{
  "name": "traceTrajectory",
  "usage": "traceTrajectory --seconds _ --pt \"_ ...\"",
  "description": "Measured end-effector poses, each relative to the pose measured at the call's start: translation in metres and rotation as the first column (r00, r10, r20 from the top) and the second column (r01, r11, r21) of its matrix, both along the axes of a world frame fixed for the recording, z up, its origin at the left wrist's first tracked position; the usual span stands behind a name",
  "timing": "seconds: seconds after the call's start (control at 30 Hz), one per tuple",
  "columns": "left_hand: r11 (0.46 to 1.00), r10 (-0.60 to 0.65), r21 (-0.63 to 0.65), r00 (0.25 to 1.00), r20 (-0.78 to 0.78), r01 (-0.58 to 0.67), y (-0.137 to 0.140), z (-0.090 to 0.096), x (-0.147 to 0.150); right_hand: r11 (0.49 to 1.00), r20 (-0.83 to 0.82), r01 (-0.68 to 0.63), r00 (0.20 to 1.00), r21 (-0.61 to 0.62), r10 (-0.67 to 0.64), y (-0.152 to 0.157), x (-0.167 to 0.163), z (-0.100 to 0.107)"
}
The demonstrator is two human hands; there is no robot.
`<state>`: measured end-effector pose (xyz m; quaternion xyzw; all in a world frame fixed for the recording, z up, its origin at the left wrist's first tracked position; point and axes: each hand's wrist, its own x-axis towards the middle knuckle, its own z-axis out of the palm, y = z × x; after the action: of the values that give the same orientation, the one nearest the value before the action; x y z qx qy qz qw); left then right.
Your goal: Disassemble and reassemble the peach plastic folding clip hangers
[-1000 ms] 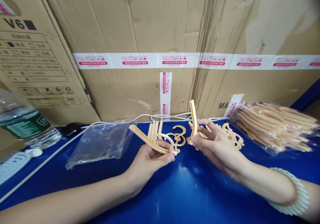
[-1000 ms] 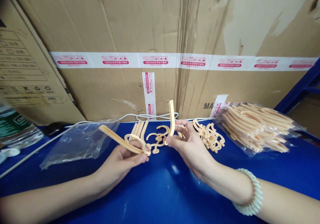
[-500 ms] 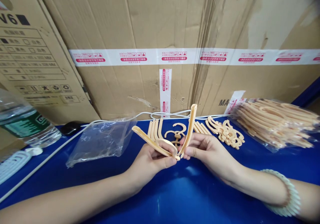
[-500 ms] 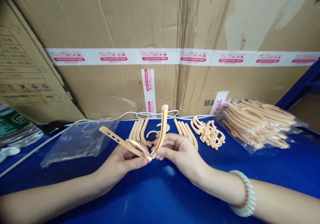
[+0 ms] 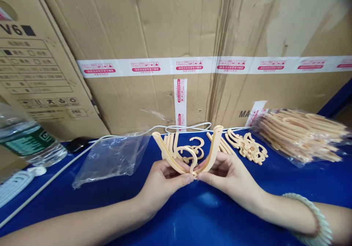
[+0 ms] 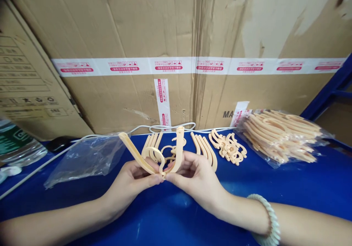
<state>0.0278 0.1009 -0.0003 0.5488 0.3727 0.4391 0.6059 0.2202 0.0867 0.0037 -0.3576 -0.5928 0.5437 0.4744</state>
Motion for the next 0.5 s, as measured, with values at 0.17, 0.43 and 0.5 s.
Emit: traceTrajectory --seconds 0.17,0.43,0.5 --pt "0.999 -0.028 0.017 1.000 0.000 0.028 0.002 0.000 0.002 0.999 0.021 0.020 1.000 -0.039 -0.019 0.002 -0.004 -0.003" --pt "0.998 0.049 -0.028 0.997 -0.066 -0.051 -0.003 0.005 -0.011 0.998 0.037 -0.028 0.999 0.051 0.026 0.004 0.021 0.015" --pt "0.997 0.031 -0.069 0.997 -0.065 -0.036 -0.008 0.010 -0.017 0.996 0.145 -0.074 0.987 0.056 0.065 0.000 0.038 0.019"
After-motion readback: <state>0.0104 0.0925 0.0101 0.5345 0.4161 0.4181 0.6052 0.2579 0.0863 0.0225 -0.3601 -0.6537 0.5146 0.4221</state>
